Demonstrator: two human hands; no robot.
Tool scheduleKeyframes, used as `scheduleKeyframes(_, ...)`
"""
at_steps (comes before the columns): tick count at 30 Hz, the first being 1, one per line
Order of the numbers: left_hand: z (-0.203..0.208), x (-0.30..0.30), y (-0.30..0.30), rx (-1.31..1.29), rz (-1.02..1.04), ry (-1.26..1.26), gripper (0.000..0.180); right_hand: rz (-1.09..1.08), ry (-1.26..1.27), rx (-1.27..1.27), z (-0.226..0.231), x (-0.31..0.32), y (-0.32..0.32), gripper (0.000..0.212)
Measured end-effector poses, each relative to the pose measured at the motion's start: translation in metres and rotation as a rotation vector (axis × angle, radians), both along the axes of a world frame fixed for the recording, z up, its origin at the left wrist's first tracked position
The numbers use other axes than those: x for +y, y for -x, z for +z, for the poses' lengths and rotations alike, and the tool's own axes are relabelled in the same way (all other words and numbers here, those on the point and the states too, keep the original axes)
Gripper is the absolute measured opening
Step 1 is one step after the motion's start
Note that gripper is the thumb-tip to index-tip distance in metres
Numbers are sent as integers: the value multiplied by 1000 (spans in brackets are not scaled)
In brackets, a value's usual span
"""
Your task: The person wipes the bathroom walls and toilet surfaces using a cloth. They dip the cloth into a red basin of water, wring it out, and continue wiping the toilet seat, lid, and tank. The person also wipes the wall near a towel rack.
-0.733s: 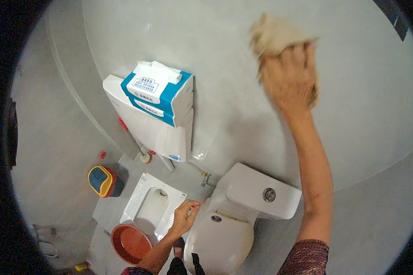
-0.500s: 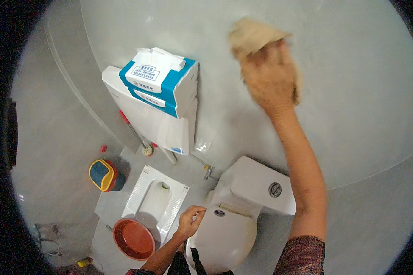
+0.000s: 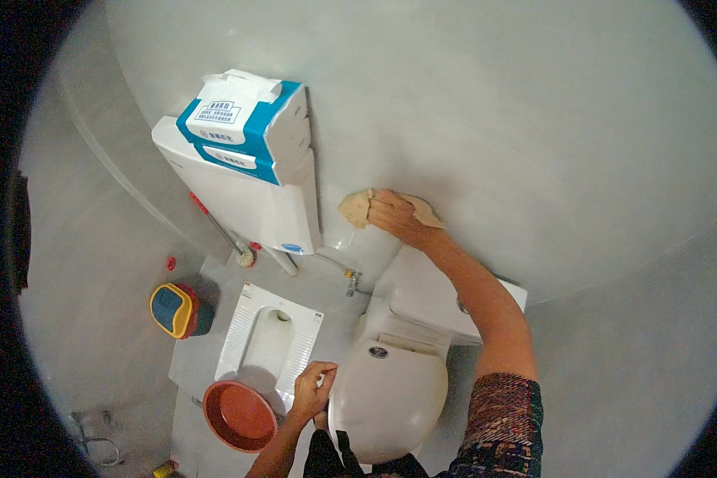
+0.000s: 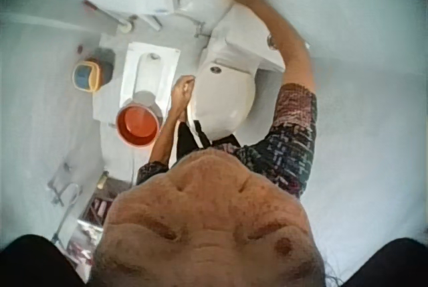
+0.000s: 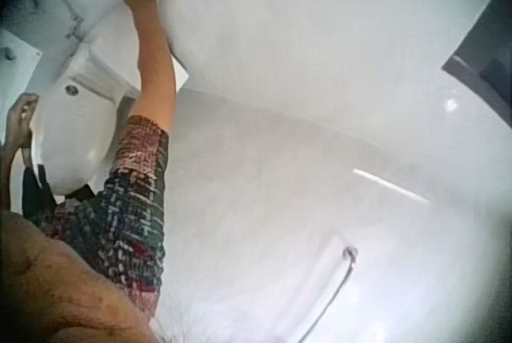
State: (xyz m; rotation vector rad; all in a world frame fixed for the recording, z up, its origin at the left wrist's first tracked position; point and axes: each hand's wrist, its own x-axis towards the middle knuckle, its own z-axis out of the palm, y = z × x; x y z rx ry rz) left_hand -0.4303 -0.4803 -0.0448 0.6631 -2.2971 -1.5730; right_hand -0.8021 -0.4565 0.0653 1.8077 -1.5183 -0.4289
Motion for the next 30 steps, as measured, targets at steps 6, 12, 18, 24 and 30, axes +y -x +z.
scheduleKeyframes(6, 2, 19, 6, -30, -106, 46, 12, -291, 405, 14, 62, 65, 19, 25)
scheduleKeyframes(12, 22, 53, 27, -49, -227, 24, 13, -448, 556, 195, 105, 206, 49, 20)
scheduleKeyframes(18, 12, 73, 19, -42, -305, 44, 13, -842, 755, 261, 118, 316, 50, 45)
scheduleKeyframes(24, 5, 73, 11, -91, -357, 17, 16, -1019, 892, -203, 93, 258, 48, 54)
scheduleKeyframes(30, -19, 54, -9, -118, -296, 61, 17, -670, 384, -548, 41, 108, 25, 28)
